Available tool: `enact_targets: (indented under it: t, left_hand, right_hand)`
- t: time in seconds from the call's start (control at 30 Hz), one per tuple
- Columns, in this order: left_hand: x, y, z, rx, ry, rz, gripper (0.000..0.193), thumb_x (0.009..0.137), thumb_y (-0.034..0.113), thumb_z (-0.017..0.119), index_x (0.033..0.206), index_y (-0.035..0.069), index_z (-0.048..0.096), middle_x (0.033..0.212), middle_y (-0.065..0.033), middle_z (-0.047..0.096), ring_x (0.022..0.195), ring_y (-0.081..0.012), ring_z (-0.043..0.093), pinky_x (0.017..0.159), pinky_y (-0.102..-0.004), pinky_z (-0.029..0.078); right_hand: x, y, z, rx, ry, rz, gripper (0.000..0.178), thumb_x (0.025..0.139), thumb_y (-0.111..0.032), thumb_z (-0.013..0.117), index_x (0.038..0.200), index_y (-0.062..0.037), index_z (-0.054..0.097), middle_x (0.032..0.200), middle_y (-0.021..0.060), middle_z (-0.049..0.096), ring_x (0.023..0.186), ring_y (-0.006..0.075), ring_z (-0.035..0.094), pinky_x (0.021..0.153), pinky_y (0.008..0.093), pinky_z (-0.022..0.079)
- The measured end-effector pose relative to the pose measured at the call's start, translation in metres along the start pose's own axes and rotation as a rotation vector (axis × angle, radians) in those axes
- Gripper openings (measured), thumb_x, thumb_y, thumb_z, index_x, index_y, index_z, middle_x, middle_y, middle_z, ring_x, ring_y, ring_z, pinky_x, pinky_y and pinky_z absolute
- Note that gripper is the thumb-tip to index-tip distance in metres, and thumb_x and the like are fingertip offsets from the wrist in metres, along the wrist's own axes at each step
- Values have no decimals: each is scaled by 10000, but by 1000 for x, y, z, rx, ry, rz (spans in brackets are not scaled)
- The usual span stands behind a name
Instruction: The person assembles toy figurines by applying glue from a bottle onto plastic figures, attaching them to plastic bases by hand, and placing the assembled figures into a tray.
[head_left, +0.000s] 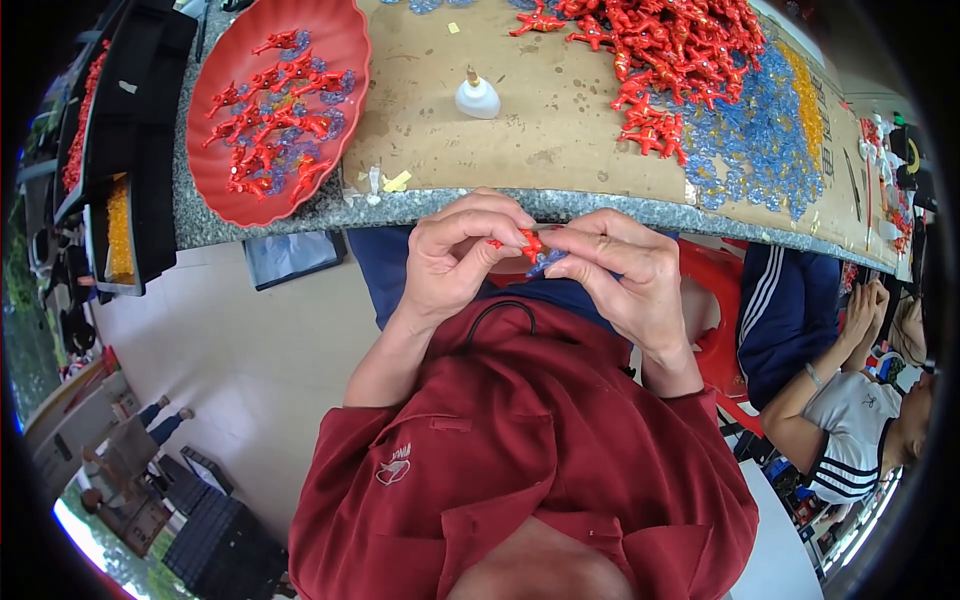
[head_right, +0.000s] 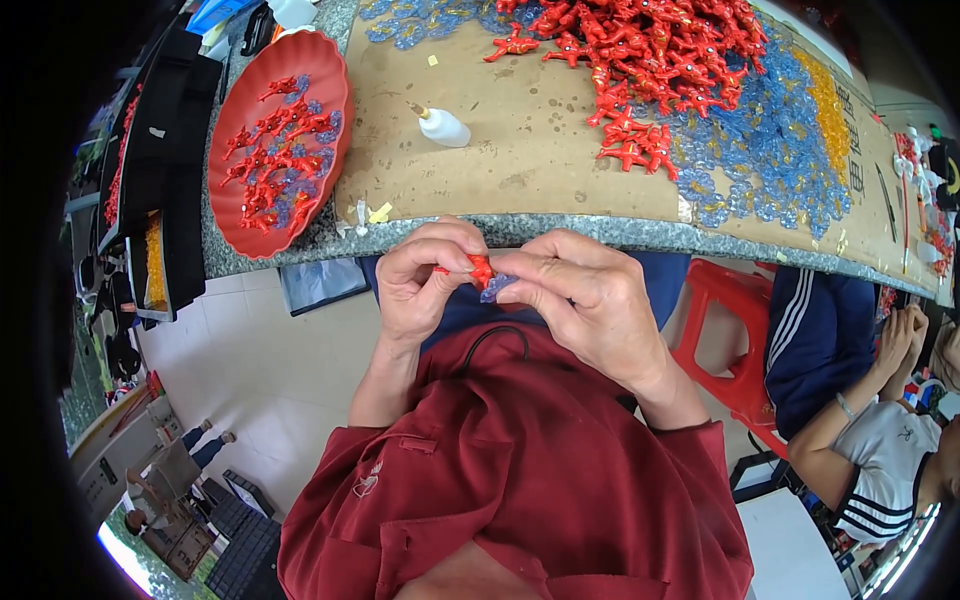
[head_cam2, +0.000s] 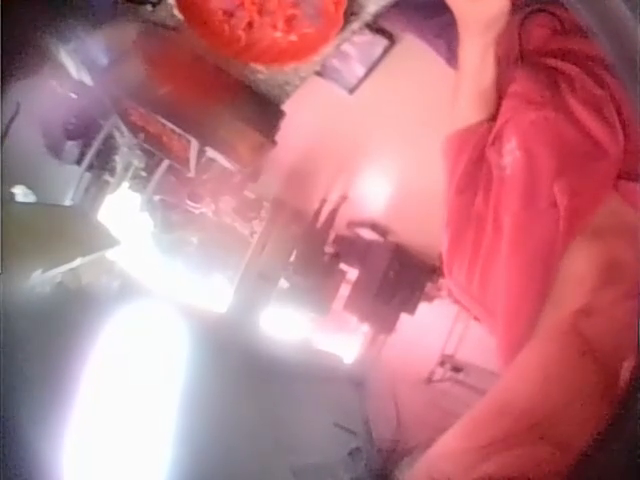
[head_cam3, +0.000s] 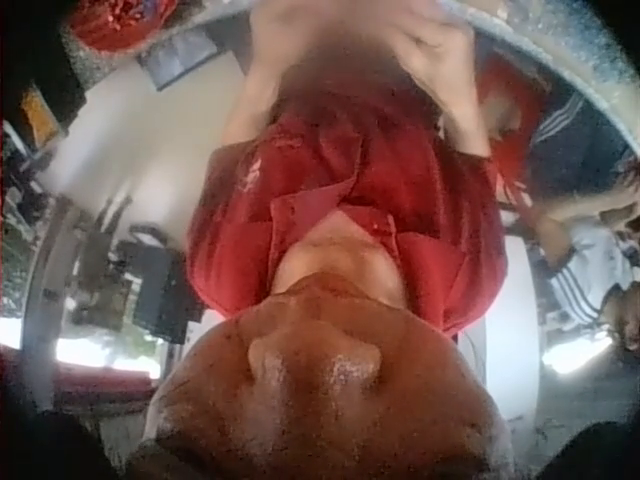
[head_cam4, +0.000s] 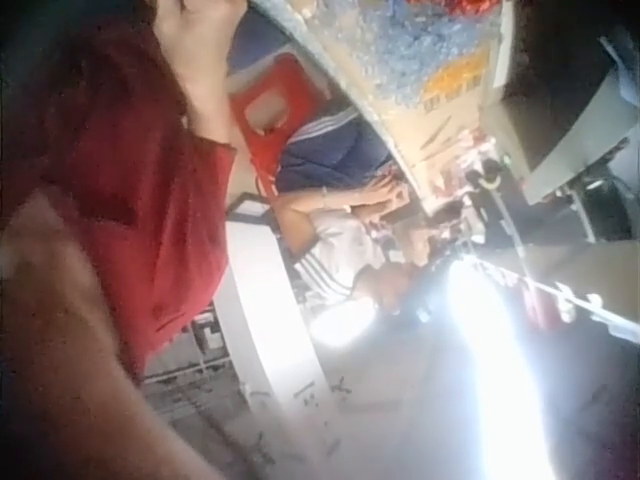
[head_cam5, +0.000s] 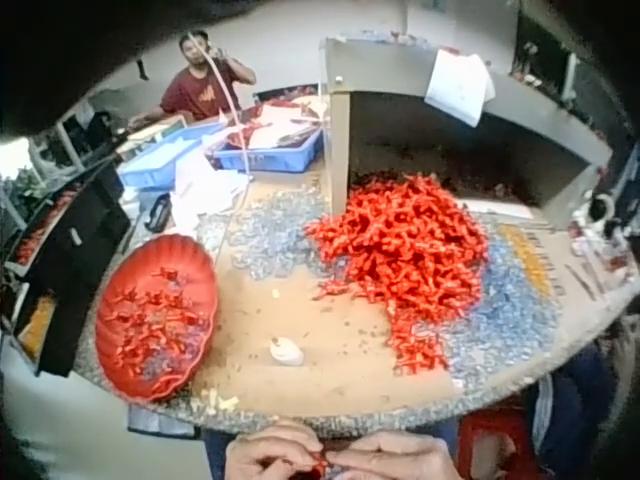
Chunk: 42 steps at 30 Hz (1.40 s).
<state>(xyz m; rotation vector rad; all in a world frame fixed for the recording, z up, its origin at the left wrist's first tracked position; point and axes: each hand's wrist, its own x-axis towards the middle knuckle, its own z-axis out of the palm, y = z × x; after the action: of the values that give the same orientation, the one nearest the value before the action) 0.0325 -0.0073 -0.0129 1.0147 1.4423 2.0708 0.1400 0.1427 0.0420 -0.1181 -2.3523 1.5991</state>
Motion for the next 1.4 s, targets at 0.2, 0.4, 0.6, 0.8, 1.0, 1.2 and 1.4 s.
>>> enact_targets:
  t: [0.2,0.4,0.6,0.8,1.0,1.2,1.4]
  left_hand:
    - [-8,8,-3,21,79,-84,98,769,-55,575,843,-7,617,888,-125,609,811,-189,592,719,-278,479]
    - [-7,15,1,-200,54,-145,197,706,-129,613,871,-23,605,942,-123,581,767,-174,602,620,-247,509]
    - [-12,18,6,-423,177,-135,157,727,-111,611,852,-18,594,921,-75,564,841,-129,569,692,-231,481]
    - [-22,27,1,-460,252,-115,150,743,-103,613,870,-34,572,929,-86,548,855,-145,567,731,-260,491]
    - [-23,39,-15,-100,208,-5,94,700,-52,667,763,1,621,940,-111,565,871,-181,572,759,-288,480]
    - [-28,16,-25,-424,201,81,154,666,-110,635,747,20,614,942,-97,554,1030,-292,544,887,-417,454]
    - [-14,3,-13,-528,97,95,163,651,-113,641,708,36,605,939,-83,553,1041,-347,526,881,-447,481]
  right_hand:
    - [4,-5,4,-26,-15,-26,237,686,11,673,922,2,651,812,109,616,709,201,600,623,274,476]
    - [-1,-10,14,-63,129,80,213,656,78,642,868,55,633,819,126,604,725,201,576,651,272,467]
    - [-5,22,22,252,78,88,182,726,105,581,901,62,560,911,121,543,808,188,529,738,268,448]
    - [1,30,27,390,-67,139,183,817,38,528,999,18,540,988,80,532,810,120,505,727,217,412]
    - [2,6,41,334,30,197,197,700,113,612,884,63,564,889,123,554,812,186,540,723,281,472]
    - [22,-18,49,157,-53,-189,227,643,-17,743,845,8,643,820,112,620,709,169,602,635,256,484]
    - [13,-5,41,144,66,-229,247,603,-44,758,818,6,646,782,103,610,655,184,602,566,274,491]
